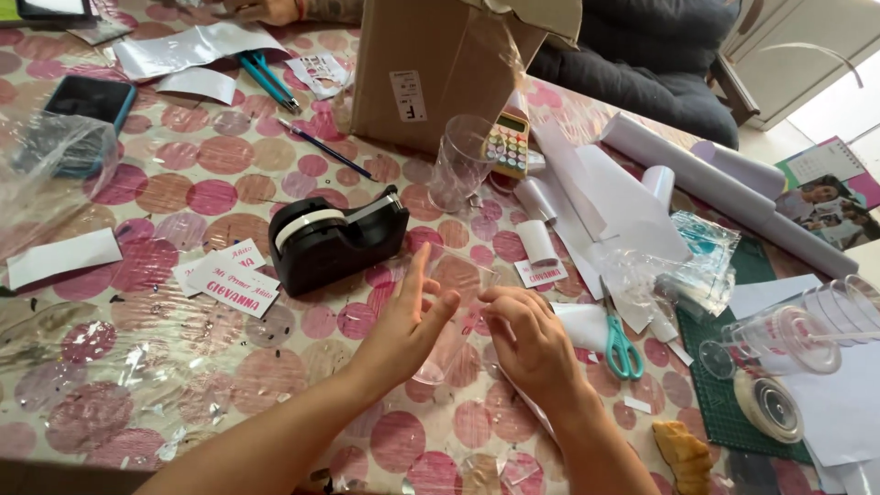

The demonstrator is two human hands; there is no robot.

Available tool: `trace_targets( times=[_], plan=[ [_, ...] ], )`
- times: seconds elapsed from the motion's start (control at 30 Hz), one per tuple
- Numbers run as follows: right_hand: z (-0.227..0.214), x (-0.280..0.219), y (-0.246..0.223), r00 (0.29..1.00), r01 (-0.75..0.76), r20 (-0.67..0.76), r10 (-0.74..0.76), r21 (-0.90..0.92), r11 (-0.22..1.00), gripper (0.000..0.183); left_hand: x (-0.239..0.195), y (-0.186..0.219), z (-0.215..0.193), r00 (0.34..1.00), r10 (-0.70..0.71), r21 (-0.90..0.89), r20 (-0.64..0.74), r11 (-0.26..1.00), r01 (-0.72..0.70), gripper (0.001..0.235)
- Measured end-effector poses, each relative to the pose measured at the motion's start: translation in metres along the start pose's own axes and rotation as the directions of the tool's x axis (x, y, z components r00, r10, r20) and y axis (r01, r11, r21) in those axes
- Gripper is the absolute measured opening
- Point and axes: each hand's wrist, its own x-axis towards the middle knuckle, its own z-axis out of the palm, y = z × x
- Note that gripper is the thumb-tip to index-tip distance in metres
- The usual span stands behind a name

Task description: Peeling and applying decorative labels to clear plastic cups and cutting labels with scissors

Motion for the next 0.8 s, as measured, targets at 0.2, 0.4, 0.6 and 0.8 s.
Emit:
trace_targets(
  times=[0.2, 0.4, 0.6, 0.8],
  plan=[
    [-0.008, -0.007, -0.005, 0.994, -0.028, 0.107, 0.029, -0.011, 1.0, 0.017, 0.001, 0.011, 0.003, 0.991, -0.13, 0.109, 0.033, 0.986, 0.126, 0.097],
    [-0.009, -0.012, -0.003, 0.988, -0.088, 0.127, 0.087, 0.006, 0.996, 0.017, 0.01, -0.014, 0.013, 1.0, -0.03, 0.103, -0.007, 0.994, 0.031, 0.099],
    [-0.006, -0.019, -0.001, 0.967, -0.168, 0.192, 0.169, -0.021, 0.986, 0.016, -0.001, 0.011, 0.005, 0.988, -0.145, 0.145, 0.058, 0.98, 0.135, 0.099],
    [-0.001, -0.026, 0.009, 0.987, -0.074, 0.136, 0.08, -0.051, 0.996, 0.021, 0.002, 0.007, 0.007, 0.991, -0.123, 0.142, 0.051, 0.983, 0.115, 0.099]
  ],
)
